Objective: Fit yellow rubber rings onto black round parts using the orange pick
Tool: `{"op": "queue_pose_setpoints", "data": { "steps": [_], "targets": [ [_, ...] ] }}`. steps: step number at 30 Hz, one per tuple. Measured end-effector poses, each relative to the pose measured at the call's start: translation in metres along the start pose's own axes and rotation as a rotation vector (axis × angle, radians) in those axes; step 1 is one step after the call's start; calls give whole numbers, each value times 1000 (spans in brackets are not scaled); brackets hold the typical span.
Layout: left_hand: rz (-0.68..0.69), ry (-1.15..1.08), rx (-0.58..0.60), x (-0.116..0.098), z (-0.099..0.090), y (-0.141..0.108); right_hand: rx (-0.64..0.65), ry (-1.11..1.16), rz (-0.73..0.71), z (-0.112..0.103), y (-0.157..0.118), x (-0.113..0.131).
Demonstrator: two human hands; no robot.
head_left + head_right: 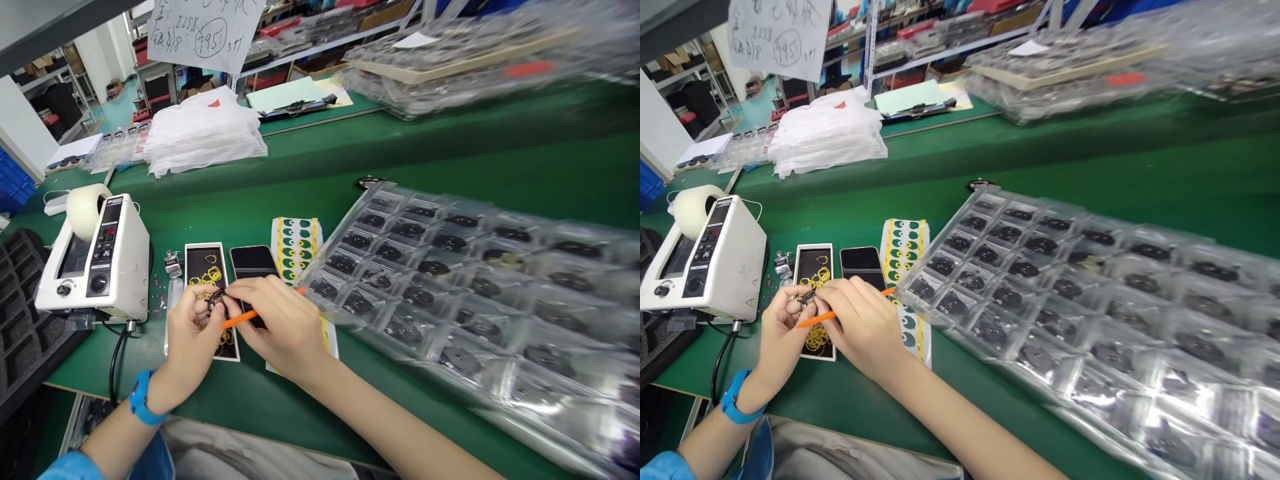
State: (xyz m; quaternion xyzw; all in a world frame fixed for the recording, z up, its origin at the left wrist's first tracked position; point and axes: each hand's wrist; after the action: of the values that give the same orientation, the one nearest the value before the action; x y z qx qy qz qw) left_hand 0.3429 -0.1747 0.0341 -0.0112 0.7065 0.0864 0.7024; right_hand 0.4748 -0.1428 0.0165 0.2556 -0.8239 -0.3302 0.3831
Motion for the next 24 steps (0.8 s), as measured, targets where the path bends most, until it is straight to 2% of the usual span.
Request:
{"op": "queue_pose_setpoints", "data": {
  "steps": [4,7,8,10,12,14,17,24],
  "targets": [
    [-18,-47,-46,-1,-1,5,-4,162,56,-9,4,2],
    [-17,-81,-67,-1,-5,8,-62,289,225,-18,9,1],
    [-8,-93,-70,-1,-6,9,-55,312,291,-20,10,0],
    [18,-115,-67,0,-8,10,60,342,353,-21,13,-2],
    [25,-140,-38,-1,-10,10,237,378,296,-20,14,-3],
    [-8,-163,16,-2,-11,10,348,415,189,-18,14,-3],
    [-41,-163,71,-5,-12,10,374,445,98,-16,12,-5],
    [-23,-148,82,-7,-11,9,422,486,83,-19,11,-10]
  ]
}}
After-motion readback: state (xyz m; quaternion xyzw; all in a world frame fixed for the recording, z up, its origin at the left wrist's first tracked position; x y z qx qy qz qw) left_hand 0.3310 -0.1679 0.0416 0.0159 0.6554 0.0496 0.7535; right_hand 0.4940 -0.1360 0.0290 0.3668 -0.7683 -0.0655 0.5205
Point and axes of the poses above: each hand's wrist, its own y-axis towards the middle knuckle, its own z-axis out of the palm, x = y × z, and after that the axes turned 10 degrees about z, right-handed
